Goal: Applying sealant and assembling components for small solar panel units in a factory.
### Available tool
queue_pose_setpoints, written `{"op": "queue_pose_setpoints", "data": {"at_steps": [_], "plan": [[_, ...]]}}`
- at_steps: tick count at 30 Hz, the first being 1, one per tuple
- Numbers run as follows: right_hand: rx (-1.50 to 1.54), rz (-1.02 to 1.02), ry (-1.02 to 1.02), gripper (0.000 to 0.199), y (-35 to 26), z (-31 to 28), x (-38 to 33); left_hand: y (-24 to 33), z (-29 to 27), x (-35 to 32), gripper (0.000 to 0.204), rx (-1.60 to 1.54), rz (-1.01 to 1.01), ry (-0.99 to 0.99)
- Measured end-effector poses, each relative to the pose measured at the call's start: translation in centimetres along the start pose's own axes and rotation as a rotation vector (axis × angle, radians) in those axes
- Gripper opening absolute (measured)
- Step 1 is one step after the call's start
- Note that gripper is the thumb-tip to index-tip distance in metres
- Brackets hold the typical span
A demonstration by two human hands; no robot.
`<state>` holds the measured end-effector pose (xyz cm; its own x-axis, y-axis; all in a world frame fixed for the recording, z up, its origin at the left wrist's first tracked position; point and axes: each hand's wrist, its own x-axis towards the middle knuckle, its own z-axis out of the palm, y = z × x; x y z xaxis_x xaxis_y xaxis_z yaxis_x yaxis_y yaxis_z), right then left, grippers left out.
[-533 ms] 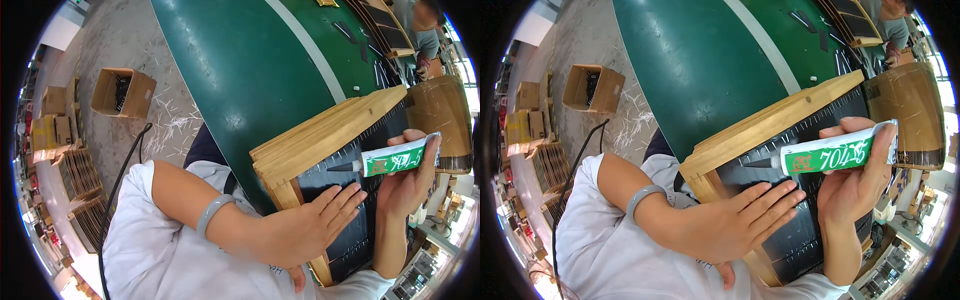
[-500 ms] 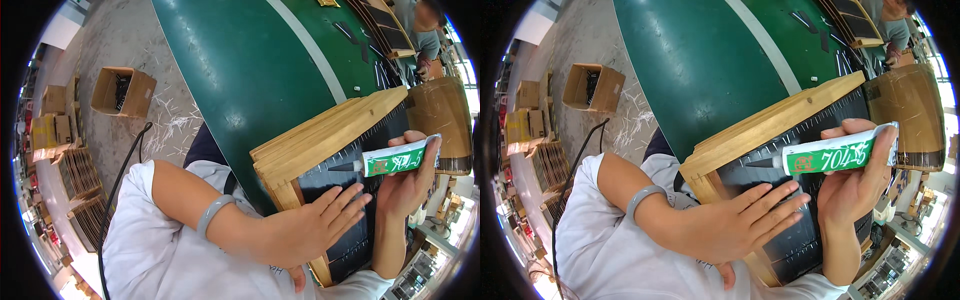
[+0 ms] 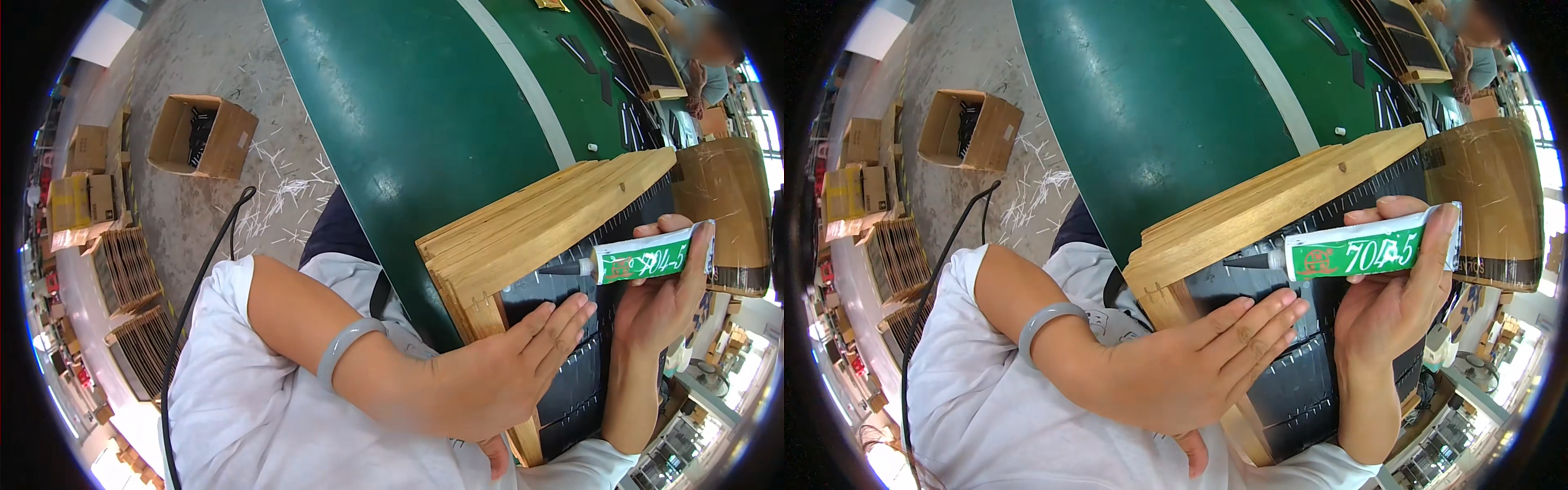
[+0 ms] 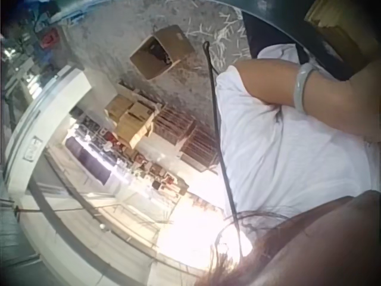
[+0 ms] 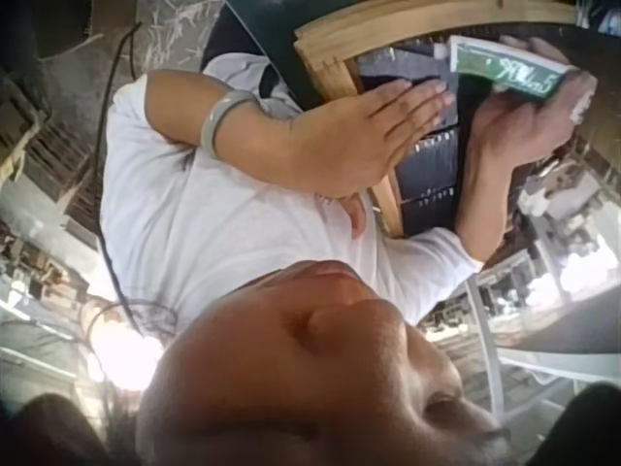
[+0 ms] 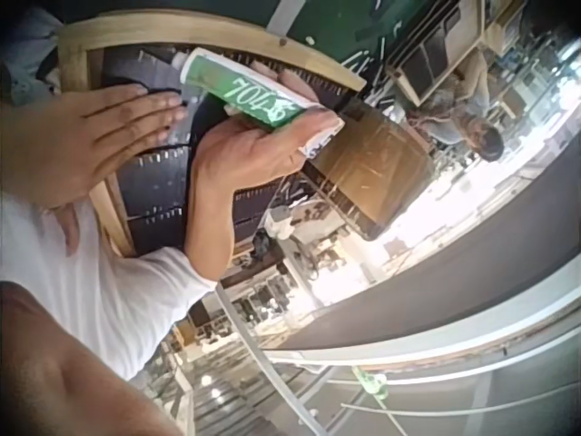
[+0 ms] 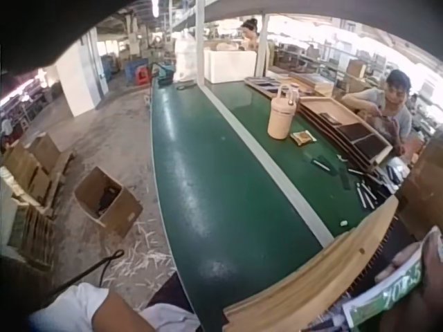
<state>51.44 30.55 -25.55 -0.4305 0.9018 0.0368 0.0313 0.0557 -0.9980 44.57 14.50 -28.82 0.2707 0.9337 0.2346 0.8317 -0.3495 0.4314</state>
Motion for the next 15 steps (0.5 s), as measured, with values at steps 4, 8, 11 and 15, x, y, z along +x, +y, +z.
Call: {"op": "queue_pose_setpoints", "data": {"at_steps": [4, 8, 11, 15], "plan": [[-0.015, -0.019, 0.063, 0.041, 0.14, -0.07, -0.04, -0.06, -0.09, -0.07, 0.110, -0.024, -0.001, 0.013], [0.005, 0.004, -0.035, 0.039, 0.53, -0.59, -0.14, -0.19, -0.25, -0.20, 0.109, -0.006, 0.009, 0.017], [-0.006, -0.008, 0.001, 0.036, 0.38, -0.04, -0.28, -0.31, -0.22, -0.28, 0.109, -0.030, 0.043, 0.054], [-0.003, -0.034, 0.001, 0.035, 0.44, -0.05, -0.28, -0.43, -0.17, -0.24, 0.107, -0.044, 0.050, 0.077]]}}
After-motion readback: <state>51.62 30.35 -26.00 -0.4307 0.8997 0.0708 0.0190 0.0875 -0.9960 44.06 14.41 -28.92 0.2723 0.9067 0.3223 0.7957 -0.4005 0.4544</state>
